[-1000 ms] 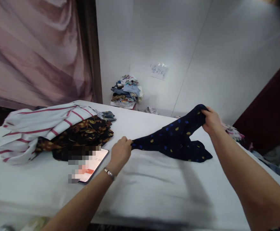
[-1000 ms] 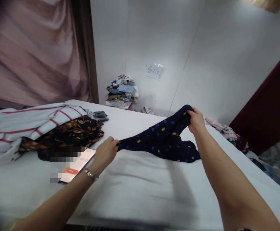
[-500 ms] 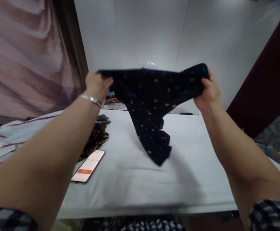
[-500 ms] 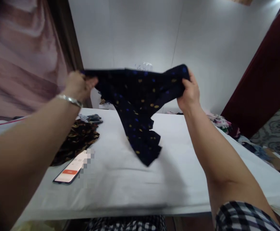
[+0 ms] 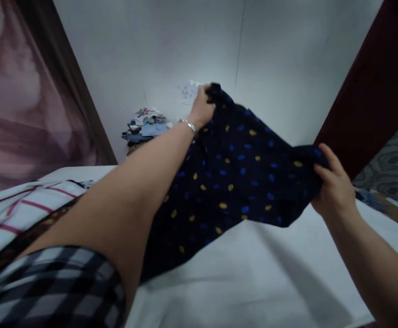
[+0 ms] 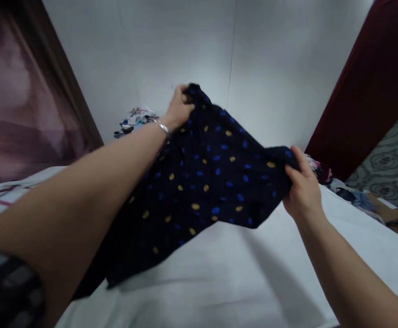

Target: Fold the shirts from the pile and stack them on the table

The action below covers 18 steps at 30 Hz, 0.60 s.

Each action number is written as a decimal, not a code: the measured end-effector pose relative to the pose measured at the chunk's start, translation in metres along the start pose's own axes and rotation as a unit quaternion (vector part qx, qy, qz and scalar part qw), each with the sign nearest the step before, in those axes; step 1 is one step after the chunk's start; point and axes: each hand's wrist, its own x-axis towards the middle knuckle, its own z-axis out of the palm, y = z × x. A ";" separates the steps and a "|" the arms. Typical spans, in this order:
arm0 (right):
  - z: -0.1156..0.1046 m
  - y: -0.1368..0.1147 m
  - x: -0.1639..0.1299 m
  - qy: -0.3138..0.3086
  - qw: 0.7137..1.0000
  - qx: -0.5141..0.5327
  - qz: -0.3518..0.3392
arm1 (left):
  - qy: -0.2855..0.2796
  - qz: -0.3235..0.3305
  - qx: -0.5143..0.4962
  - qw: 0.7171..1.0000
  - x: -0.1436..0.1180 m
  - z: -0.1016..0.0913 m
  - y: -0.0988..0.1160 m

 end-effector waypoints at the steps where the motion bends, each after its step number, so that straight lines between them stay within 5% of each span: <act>1: -0.016 0.019 -0.007 0.018 0.999 -0.019 0.033 | -0.045 -0.025 -0.002 0.999 -0.009 0.020 -0.018; 5: -0.085 0.100 -0.046 0.043 0.970 -0.139 0.195 | -0.254 -0.170 0.105 0.946 -0.071 0.068 -0.076; 7: -0.117 0.130 -0.068 0.032 0.938 -0.241 0.247 | -0.302 -0.187 0.144 0.923 -0.113 0.069 -0.092; 10: -0.144 0.149 -0.093 -0.022 0.899 -0.389 0.198 | -0.345 -0.195 0.179 0.900 -0.185 0.048 -0.099; 15: -0.110 0.133 -0.104 -0.183 0.860 -0.472 -0.065 | -0.398 -0.171 0.355 0.828 -0.286 -0.003 -0.088; 18: -0.077 0.129 -0.106 -0.315 0.817 -0.470 -0.110 | -0.387 -0.209 0.424 0.791 -0.311 -0.021 -0.085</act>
